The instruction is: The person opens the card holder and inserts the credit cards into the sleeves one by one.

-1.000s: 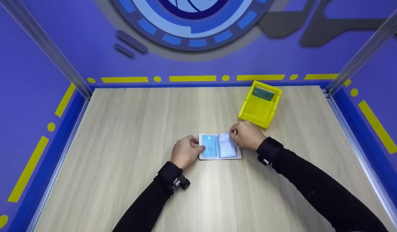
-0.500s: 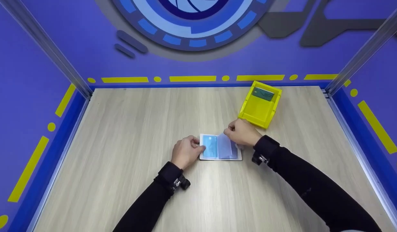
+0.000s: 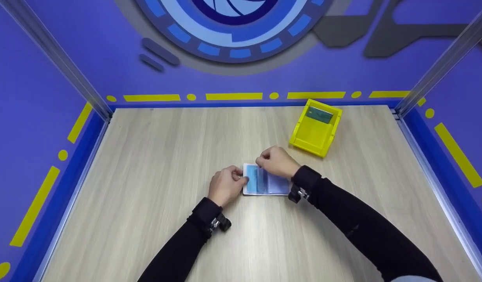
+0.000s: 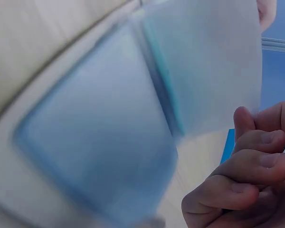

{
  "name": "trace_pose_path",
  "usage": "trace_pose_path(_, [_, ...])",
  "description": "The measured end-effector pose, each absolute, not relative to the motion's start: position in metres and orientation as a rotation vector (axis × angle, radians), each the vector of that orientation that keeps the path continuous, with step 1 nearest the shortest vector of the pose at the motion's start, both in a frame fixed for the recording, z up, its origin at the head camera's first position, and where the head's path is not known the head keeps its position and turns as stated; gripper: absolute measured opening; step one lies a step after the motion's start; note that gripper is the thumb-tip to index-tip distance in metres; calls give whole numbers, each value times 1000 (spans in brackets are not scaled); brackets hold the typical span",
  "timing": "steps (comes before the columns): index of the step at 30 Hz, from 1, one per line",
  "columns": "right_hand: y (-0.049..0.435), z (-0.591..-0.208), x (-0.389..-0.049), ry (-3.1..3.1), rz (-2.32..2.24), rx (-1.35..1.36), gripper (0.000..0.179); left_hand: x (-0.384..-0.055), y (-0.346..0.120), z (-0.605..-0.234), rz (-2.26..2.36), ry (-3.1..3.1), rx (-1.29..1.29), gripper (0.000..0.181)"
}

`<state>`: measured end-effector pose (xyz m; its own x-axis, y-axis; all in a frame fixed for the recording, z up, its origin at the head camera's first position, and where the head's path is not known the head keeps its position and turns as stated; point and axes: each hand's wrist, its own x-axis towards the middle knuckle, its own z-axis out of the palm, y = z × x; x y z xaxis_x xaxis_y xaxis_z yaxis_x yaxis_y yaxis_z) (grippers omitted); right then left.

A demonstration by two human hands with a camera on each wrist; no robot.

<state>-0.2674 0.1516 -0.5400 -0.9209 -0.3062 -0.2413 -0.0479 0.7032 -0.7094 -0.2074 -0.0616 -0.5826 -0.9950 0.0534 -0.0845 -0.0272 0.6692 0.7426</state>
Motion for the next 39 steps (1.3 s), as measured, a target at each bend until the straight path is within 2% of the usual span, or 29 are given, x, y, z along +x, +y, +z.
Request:
trace_pose_path(12, [134,-555,-268,2590,-964,-365,28,-208,-62,-585,1246,2842,111,21])
trace_pose_path(20, [135,-552,-267,2584,-959,-404,34,-208,-63,-580,1253,2783,64,27])
trace_pose_path(31, [164,-524,-270,2668,-1012,-420,33,-205,-60,-583,1251,2784,31,40])
trace_pose_path(39, [193,-511,-271,2671,-981,-326,33,-205,-59,-583,1199,2793,27,33])
